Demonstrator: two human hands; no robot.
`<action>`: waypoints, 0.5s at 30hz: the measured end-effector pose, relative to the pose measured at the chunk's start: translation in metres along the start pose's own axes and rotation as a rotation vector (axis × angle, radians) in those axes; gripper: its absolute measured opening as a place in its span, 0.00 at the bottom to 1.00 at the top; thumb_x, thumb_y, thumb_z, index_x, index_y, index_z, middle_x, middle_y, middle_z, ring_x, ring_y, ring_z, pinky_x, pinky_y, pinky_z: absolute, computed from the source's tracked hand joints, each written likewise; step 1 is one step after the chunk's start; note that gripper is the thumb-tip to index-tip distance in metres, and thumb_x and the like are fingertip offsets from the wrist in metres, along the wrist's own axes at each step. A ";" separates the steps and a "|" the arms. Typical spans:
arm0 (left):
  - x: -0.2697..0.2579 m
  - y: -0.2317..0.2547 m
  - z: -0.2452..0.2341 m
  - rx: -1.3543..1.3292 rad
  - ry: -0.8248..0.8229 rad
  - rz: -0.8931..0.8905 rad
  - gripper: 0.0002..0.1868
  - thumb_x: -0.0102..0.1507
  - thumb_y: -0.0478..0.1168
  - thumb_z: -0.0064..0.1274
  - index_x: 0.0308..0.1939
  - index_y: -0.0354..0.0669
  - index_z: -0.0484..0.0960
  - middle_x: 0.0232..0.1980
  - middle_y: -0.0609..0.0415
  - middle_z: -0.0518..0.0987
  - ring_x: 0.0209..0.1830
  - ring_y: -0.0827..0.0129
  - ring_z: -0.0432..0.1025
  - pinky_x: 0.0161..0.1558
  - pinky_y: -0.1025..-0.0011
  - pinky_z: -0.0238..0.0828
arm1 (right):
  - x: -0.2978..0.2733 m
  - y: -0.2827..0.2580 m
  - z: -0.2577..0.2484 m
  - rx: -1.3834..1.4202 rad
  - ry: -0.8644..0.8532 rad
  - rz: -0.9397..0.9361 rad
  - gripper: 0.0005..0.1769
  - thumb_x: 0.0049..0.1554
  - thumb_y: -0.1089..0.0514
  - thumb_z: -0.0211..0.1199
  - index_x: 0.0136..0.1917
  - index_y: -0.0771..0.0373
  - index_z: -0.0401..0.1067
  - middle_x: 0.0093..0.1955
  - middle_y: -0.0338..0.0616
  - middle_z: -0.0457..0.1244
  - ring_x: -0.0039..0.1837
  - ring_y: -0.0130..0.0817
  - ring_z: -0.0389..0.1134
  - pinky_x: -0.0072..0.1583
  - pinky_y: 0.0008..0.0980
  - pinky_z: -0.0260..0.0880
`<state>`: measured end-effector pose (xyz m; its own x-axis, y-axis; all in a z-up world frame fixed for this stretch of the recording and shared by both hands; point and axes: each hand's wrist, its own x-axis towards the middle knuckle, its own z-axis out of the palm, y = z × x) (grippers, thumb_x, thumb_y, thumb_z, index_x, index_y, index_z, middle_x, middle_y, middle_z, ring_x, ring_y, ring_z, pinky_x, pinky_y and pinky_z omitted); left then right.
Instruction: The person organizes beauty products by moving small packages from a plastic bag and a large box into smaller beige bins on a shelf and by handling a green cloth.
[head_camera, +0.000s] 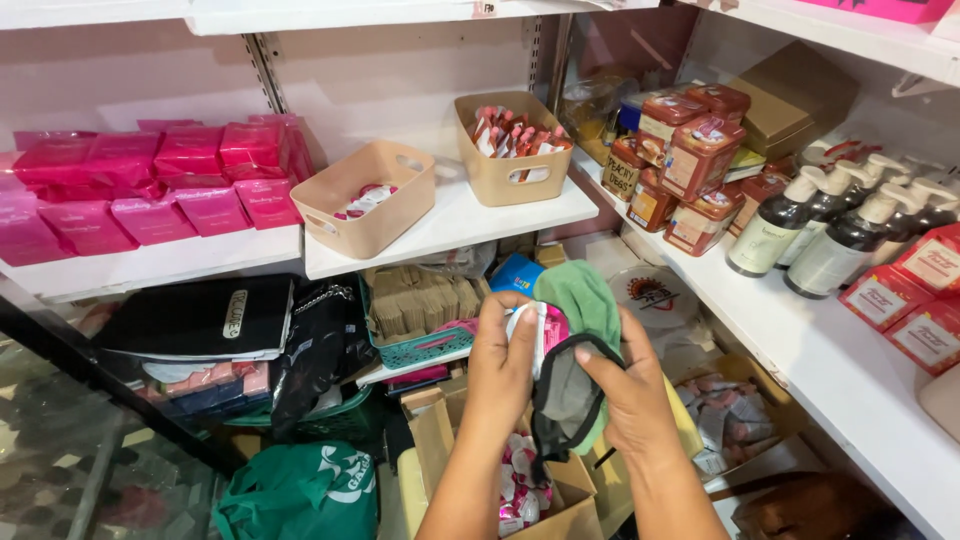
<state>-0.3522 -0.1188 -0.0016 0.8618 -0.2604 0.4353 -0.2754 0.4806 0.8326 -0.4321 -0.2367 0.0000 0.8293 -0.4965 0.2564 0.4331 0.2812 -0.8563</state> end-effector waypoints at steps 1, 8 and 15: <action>0.000 0.005 -0.002 0.000 0.002 0.001 0.07 0.74 0.43 0.48 0.48 0.44 0.74 0.37 0.61 0.73 0.35 0.82 0.64 0.35 0.79 0.62 | 0.002 0.002 -0.001 0.000 -0.002 0.001 0.32 0.53 0.71 0.61 0.71 0.65 0.66 0.62 0.42 0.65 0.61 0.30 0.67 0.63 0.34 0.67; 0.006 0.027 -0.021 0.374 -0.108 0.017 0.09 0.70 0.44 0.50 0.49 0.44 0.73 0.34 0.55 0.76 0.33 0.75 0.70 0.35 0.73 0.69 | 0.015 0.013 0.009 -0.026 0.040 0.092 0.27 0.55 0.70 0.59 0.69 0.67 0.69 0.56 0.43 0.67 0.54 0.29 0.68 0.56 0.31 0.70; 0.024 0.026 -0.054 0.428 0.112 0.176 0.08 0.71 0.42 0.49 0.49 0.42 0.74 0.40 0.51 0.81 0.40 0.69 0.75 0.44 0.69 0.73 | 0.009 0.017 0.068 -0.092 -0.082 0.087 0.25 0.55 0.72 0.60 0.65 0.64 0.67 0.55 0.36 0.67 0.54 0.22 0.69 0.56 0.25 0.71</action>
<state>-0.3158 -0.0675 0.0126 0.8204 -0.1024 0.5625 -0.5520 0.1146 0.8259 -0.3935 -0.1803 0.0182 0.8899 -0.4038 0.2122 0.3276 0.2421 -0.9133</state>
